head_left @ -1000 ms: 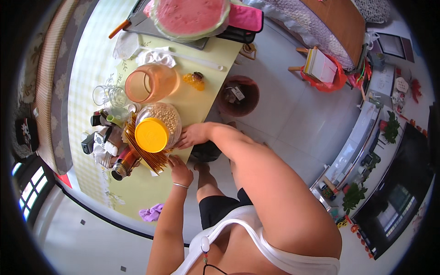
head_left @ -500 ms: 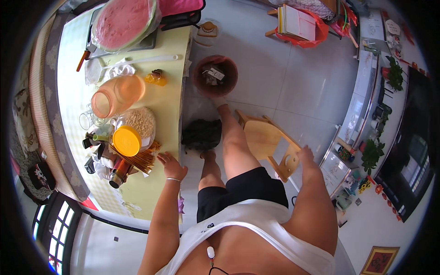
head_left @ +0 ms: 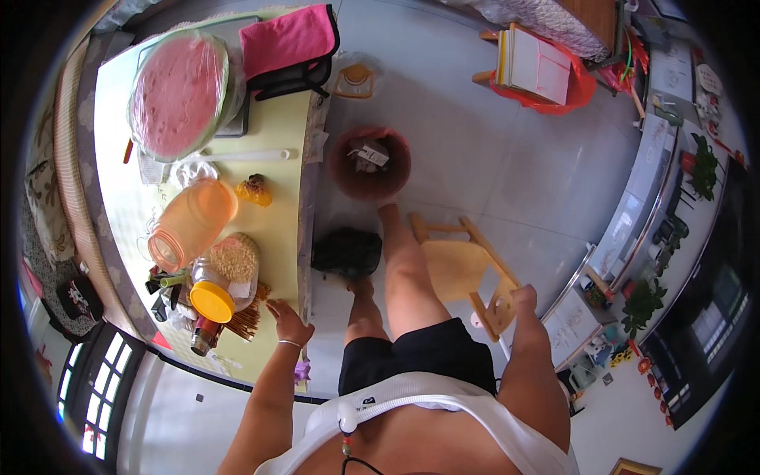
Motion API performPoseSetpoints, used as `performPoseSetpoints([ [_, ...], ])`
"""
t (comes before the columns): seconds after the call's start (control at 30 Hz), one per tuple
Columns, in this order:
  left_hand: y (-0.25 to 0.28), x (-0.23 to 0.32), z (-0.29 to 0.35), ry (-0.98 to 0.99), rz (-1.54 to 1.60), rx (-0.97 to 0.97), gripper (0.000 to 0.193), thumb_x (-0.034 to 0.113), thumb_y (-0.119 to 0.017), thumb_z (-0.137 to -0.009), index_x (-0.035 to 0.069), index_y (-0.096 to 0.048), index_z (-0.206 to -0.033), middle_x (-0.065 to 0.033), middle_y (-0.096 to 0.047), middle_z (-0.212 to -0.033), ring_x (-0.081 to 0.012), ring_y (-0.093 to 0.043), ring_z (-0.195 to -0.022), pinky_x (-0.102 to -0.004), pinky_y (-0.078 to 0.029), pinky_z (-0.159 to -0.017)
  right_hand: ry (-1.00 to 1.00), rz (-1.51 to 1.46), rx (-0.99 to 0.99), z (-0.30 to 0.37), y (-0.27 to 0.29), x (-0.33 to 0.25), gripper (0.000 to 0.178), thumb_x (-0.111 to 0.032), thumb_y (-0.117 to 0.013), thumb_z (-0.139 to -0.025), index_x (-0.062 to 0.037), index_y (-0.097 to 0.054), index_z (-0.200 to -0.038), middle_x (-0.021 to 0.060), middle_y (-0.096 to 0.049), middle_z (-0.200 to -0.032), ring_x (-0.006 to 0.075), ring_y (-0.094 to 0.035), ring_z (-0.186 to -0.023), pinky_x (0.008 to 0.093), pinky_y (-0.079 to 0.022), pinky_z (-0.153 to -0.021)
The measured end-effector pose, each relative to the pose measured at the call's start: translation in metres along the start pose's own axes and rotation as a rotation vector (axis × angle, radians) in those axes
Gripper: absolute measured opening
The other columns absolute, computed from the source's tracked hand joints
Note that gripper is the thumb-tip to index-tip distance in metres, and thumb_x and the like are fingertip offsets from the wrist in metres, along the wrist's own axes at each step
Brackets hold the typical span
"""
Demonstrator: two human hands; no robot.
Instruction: The person sits on the floor and folds a yellow sheet of paper into a smaller rectangular shape using their hands. They repeatedly fold the paper in half and press the creases to ensure a neat finish.
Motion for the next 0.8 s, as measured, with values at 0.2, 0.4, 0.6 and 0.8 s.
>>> performPoseSetpoints([
  [0.2, 0.015, 0.002, -0.002, 0.073, 0.127, -0.042, 0.122, 0.040, -0.081, -0.065, -0.023, -0.015, -0.146, -0.0469, -0.008, -0.153, -0.0555, -0.006, -0.148, -0.0423, -0.026, -0.121, 0.228, 0.160, 0.190, 0.016, 0.128, -0.119, 0.038, -0.030, -0.081, -0.072, -0.0071, -0.067, -0.099, 0.0167, -0.073, -0.097, 0.0374, -0.070, -0.092, 0.0469, -0.056, -0.081],
  [0.4, 0.002, -0.006, -0.005, 0.061, 0.154, -0.086, 0.130, 0.043, -0.085, -0.063, -0.020, -0.011, -0.149, -0.0443, 0.000, -0.156, -0.0527, -0.006, -0.149, -0.0394, -0.030, -0.119, 0.296, 0.219, 0.240, -0.015, 0.183, -0.130, 0.036, -0.027, -0.080, -0.074, -0.0104, -0.068, -0.104, 0.0140, -0.073, -0.100, 0.0356, -0.071, -0.095, 0.0457, -0.056, -0.082],
  [0.6, 0.007, -0.001, 0.001, 0.084, 0.151, -0.048, 0.132, 0.044, -0.085, -0.064, -0.019, -0.008, -0.150, -0.0439, 0.001, -0.156, -0.0526, -0.003, -0.150, -0.0409, -0.025, -0.122, 0.129, 0.031, 0.163, -0.040, 0.175, -0.077, 0.043, -0.027, -0.079, -0.075, -0.0066, -0.067, -0.111, 0.0215, -0.070, -0.111, 0.0383, -0.066, -0.106, 0.0452, -0.054, -0.090],
  [0.8, -0.005, 0.003, 0.004, 0.059, 0.137, -0.029, 0.132, 0.046, -0.085, -0.064, -0.019, -0.009, -0.149, -0.0441, 0.001, -0.156, -0.0535, -0.002, -0.149, -0.0436, -0.018, -0.124, -0.064, -0.425, 0.362, -0.120, 0.062, 0.070, 0.059, -0.015, -0.078, -0.077, 0.0011, -0.052, -0.128, 0.0193, -0.066, -0.120, 0.0341, -0.066, -0.106, 0.0441, -0.053, -0.093],
])
Point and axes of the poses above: each hand's wrist, its own z-axis away from the middle knuckle, its own y-axis out of the back of the hand, x = y × z, the point moved 2 cm from there along -z, towards the middle knuckle
